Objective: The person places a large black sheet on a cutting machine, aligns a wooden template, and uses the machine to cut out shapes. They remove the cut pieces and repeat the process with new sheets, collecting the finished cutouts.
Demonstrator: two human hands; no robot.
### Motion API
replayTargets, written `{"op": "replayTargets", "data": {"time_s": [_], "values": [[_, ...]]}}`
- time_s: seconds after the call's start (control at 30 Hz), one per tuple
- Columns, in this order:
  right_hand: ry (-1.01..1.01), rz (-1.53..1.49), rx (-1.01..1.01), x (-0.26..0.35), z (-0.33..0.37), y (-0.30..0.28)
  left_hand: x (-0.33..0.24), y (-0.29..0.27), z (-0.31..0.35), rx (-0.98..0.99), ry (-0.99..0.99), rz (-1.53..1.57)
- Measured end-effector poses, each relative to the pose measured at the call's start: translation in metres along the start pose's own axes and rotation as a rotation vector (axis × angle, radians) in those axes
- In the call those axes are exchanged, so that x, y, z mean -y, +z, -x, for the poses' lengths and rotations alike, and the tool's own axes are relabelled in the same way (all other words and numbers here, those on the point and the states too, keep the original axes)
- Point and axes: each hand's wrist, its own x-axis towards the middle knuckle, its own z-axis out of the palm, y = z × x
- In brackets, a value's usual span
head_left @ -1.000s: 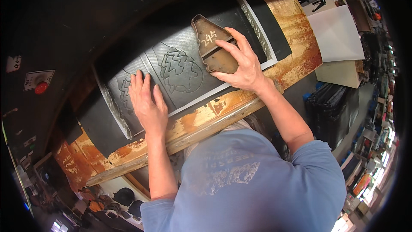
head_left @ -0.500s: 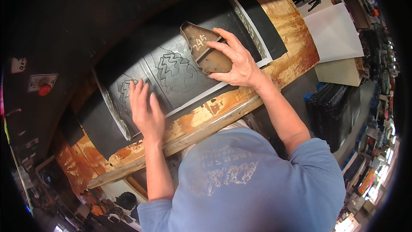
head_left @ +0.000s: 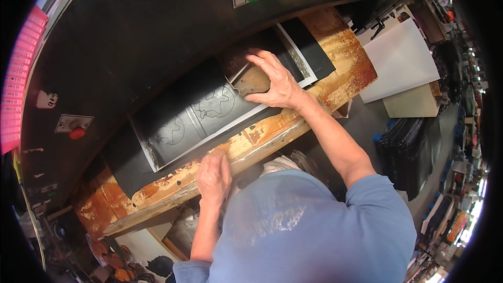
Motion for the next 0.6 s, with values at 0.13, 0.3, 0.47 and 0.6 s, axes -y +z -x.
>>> {"op": "replayTargets", "data": {"time_s": [0.13,0.3,0.47,0.6], "values": [[-0.086,-0.097,-0.391,0.033,-0.017,-0.024,-0.001,-0.002,0.0,-0.046,0.018,-0.026],[-0.366,0.008,-0.494,0.059,-0.053,-0.043,0.004,0.0,0.003,-0.12,0.032,-0.049],[-0.162,0.057,-0.307,0.037,0.024,-0.019,0.012,0.002,-0.006,-0.147,-0.011,-0.069],[-0.118,0.267,-0.438,0.016,0.09,0.006,0.009,0.003,-0.019,-0.18,-0.044,-0.203]]}}
